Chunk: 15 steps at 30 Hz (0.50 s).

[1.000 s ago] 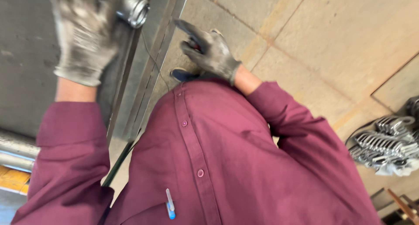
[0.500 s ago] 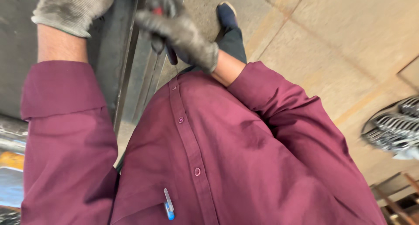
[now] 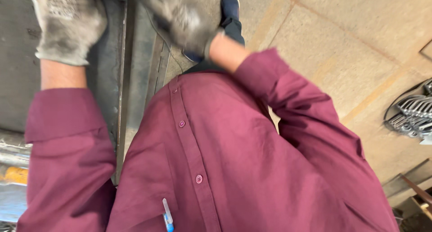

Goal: The person picks up steel pipes from a workbench one at a time, looks into and turns each pipe to view its ends, and marks some pipes with a marker. They also fit a curved pipe fitting into the end of a pipe before setting pipes back on the bench.

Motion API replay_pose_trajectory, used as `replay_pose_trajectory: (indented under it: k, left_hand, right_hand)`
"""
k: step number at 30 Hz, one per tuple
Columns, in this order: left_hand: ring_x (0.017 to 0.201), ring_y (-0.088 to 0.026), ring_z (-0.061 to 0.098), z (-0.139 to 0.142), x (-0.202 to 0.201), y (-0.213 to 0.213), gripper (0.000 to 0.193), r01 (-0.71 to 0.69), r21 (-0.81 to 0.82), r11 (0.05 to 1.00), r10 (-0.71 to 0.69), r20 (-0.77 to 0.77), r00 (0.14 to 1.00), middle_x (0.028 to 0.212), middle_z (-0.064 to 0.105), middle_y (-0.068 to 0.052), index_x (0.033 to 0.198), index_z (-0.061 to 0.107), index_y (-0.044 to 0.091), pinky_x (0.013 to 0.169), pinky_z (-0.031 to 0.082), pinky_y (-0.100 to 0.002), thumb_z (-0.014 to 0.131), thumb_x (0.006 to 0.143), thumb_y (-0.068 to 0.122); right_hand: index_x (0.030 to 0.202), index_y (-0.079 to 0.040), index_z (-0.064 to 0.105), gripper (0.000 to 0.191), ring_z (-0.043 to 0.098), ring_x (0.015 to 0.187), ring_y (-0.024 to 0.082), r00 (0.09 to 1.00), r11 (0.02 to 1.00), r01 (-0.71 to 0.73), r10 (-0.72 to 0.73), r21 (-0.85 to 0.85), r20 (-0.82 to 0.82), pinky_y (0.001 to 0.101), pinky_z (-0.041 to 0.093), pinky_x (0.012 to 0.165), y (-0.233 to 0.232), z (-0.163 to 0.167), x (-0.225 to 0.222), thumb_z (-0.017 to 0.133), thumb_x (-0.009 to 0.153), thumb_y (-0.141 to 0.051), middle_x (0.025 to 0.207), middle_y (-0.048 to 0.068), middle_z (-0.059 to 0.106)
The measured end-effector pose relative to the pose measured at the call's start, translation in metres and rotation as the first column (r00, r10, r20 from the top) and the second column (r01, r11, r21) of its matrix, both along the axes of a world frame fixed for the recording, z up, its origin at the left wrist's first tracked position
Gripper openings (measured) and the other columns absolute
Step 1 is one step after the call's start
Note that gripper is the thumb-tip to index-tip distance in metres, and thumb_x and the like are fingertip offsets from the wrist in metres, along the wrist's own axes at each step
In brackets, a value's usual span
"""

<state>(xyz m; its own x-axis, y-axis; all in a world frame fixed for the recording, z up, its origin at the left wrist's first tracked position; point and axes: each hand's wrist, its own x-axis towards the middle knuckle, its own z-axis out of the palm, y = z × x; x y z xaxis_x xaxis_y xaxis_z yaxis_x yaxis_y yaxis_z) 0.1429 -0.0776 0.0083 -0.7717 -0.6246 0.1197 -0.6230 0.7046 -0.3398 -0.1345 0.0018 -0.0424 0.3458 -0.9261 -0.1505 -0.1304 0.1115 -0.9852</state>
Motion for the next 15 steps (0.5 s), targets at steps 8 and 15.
replay_pose_trajectory:
  k: [8, 15]
  left_hand:
    - [0.101, -0.03, 0.057, -0.001, 0.016, 0.026, 0.008, -0.082, 0.224, 0.971, 0.116, -0.141, 0.983, 0.103, 0.059, -0.012, 0.107, 0.054, 0.006, 0.109, 0.038, -0.05, 0.051, 0.099, 0.007]
    - [0.117, -0.041, 0.056, 0.008, 0.011, 0.034, 0.018, -0.251, 0.446, 0.859, 0.308, -0.059, 0.95, 0.114, 0.061, -0.022, 0.117, 0.057, -0.001, 0.115, 0.036, -0.064, 0.054, 0.102, 0.008]
  right_hand:
    - [0.155, -0.008, 0.033, 0.063, 0.07, 0.081, 0.018, 0.739, 0.916, -0.016, -0.259, 0.401, 0.622, 0.0346, 0.058, 0.071, 0.006, 0.056, 0.009, 0.064, 0.101, -0.016, 0.094, 0.006, 0.07]
    - [0.155, -0.004, 0.031, 0.071, 0.07, 0.077, 0.018, 0.977, 0.999, 0.03, -0.033, 0.016, 0.213, 0.035, 0.059, 0.069, 0.023, 0.03, 0.029, 0.069, 0.096, -0.014, 0.09, 0.006, 0.07]
